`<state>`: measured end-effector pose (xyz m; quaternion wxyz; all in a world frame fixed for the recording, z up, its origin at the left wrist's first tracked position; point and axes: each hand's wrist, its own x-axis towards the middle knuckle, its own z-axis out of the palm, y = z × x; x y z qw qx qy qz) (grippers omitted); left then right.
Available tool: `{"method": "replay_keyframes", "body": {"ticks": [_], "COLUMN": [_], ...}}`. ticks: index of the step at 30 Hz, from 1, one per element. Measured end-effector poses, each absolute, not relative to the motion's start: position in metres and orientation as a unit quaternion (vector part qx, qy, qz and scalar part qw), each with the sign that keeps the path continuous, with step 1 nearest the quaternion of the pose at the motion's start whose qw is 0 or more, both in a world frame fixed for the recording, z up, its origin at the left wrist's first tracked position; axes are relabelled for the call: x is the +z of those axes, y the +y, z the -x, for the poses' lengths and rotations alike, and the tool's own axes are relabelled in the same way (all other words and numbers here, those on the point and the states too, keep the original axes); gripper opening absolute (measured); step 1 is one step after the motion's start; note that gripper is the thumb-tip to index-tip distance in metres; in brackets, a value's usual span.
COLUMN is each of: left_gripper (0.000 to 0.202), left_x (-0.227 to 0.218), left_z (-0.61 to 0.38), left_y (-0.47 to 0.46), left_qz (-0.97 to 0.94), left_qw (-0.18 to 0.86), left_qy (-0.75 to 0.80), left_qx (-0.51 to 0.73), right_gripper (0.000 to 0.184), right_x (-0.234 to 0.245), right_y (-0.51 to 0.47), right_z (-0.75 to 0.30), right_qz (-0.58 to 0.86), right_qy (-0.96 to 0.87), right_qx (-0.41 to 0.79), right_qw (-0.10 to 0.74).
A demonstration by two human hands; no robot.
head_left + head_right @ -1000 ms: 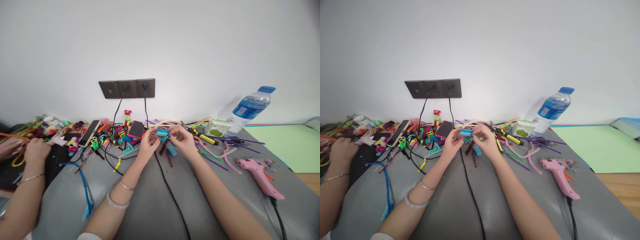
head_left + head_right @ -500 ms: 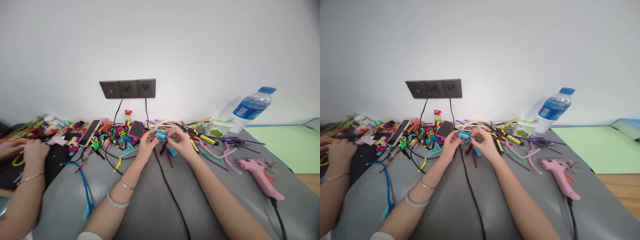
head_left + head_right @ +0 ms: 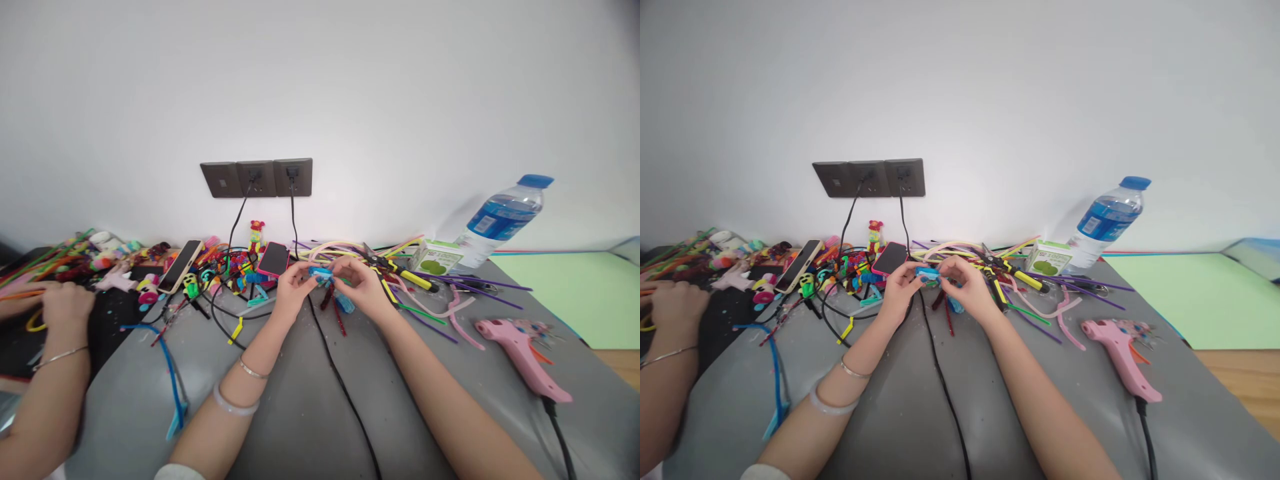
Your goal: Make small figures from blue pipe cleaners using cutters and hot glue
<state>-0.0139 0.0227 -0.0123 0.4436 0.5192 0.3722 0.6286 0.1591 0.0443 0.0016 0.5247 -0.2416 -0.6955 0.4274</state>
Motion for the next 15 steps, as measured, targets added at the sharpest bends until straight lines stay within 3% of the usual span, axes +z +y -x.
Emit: {"method": "replay_keyframes", "body": {"ticks": [7, 15], "left_gripper": [0.029, 0.044], "left_x": [-0.01, -0.0047], "left_z": [0.0137, 0.0128], "left_y": [0.0213, 0.0176], "left_qz": [-0.513, -0.548], "left_qw": [0.457, 0.475], "left_qy": [0.363, 0.331], "left_qx": [0.63, 0.604], "right_gripper": [0.012, 0.011], "right_x": [0.0008, -0.001], "right_y": [0.0442, 0.0443], "right_z": [-0.1586, -0.1575], "right_qz": [0.245, 0.243], "right_qy": [-0.699, -0.681], "right_qx": [0.424, 0.45], "right_qw": [0.521, 0.524]}}
